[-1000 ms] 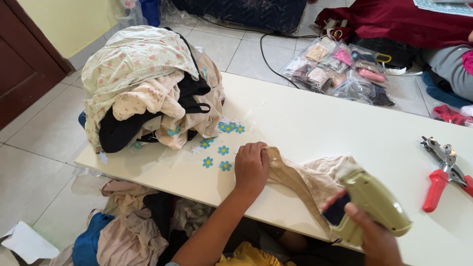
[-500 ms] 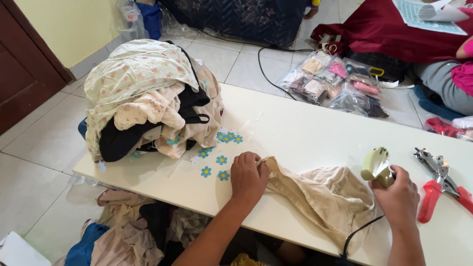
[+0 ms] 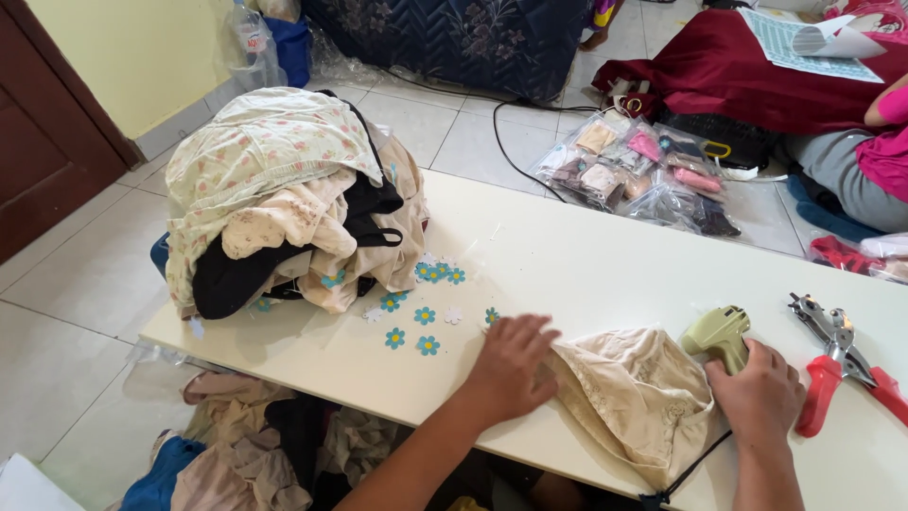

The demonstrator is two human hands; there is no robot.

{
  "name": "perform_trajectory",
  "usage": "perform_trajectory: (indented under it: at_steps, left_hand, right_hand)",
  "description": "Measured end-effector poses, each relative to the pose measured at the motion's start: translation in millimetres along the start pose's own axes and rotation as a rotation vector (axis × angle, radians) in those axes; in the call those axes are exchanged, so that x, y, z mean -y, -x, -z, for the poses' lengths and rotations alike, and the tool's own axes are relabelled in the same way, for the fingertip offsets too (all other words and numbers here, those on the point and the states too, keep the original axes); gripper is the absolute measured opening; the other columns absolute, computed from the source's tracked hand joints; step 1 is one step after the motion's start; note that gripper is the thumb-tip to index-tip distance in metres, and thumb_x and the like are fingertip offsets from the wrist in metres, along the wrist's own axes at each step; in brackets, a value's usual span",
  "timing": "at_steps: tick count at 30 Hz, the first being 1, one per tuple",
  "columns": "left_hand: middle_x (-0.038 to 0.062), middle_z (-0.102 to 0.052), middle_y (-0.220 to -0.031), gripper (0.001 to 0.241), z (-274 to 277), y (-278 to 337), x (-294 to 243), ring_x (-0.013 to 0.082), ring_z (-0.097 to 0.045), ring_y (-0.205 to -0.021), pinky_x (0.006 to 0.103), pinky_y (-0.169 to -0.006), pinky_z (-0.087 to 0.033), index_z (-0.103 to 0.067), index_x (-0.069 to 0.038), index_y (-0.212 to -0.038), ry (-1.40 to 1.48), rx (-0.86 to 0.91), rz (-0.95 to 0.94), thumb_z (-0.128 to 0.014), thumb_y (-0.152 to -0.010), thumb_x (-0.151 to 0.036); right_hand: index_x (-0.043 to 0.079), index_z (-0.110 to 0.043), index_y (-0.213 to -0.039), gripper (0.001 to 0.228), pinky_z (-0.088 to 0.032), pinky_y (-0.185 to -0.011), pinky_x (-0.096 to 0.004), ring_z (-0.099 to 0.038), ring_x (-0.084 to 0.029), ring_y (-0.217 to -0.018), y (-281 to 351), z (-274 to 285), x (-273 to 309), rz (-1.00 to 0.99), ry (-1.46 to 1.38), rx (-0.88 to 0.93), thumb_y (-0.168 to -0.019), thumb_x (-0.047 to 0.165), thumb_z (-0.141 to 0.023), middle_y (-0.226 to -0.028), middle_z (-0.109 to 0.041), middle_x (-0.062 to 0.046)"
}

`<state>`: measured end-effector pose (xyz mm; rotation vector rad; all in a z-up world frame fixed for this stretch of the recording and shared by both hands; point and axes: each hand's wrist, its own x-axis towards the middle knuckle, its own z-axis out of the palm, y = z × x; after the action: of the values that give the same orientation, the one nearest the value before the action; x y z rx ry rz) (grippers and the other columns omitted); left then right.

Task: The person uses a hot glue gun to attach small flower-shaped decorations to various pieces of clothing, including a black garment and a beige garment. They pick up the flowers from the table, apply glue, and press them onto the fabric.

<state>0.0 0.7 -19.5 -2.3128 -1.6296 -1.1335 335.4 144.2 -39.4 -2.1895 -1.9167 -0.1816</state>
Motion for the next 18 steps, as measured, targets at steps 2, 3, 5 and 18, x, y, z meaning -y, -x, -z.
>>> perform_trajectory:
  at_steps: [2, 3, 5, 18]
  left_hand:
    - [0.014, -0.046, -0.148, 0.062, -4, 2, 0, 0.0294, -0.035, -0.138, 0.0493, -0.115, -0.018, -0.048, -0.008, -0.138, -0.077, 0.246, 0.002, -0.048, -0.093, -0.050]
    - [0.012, -0.054, -0.128, 0.056, -3, 2, -1, 0.0276, -0.044, -0.122, 0.0457, -0.110, -0.023, -0.055, -0.005, -0.129, -0.016, 0.140, -0.008, -0.061, -0.086, -0.040]
    - [0.011, -0.061, -0.108, 0.051, -6, 8, -4, 0.0259, -0.053, -0.105, 0.0421, -0.104, -0.029, -0.062, -0.002, -0.120, 0.052, 0.044, -0.008, -0.074, -0.079, -0.029]
    - [0.008, -0.064, -0.095, 0.031, 11, 1, 2, 0.0155, -0.057, -0.082, 0.0296, -0.076, -0.049, -0.054, -0.004, -0.119, 0.966, -0.335, 0.678, -0.051, -0.095, -0.023]
  right_hand:
    - [0.007, -0.057, -0.141, 0.068, -0.040, -0.095, -0.043, -0.058, -0.033, -0.119, -1, -2, -1, 0.026, 0.011, -0.025, -0.085, 0.046, -0.059, -0.134, -0.063, -0.016]
    - [0.005, -0.059, -0.139, 0.066, -0.041, -0.095, -0.043, -0.058, -0.033, -0.118, -1, -2, 0, 0.035, 0.000, -0.049, -0.085, 0.043, -0.060, -0.133, -0.064, -0.016]
    - [0.004, -0.061, -0.137, 0.064, -0.041, -0.094, -0.043, -0.058, -0.033, -0.118, 3, -10, -7, 0.044, -0.004, -0.058, -0.085, 0.041, -0.061, -0.131, -0.065, -0.017]
    - [0.006, -0.068, -0.132, 0.051, -0.040, -0.092, -0.040, -0.061, -0.030, -0.111, -5, -45, -33, 0.101, 0.212, -0.258, -0.096, 0.042, -0.064, -0.120, -0.072, -0.012]
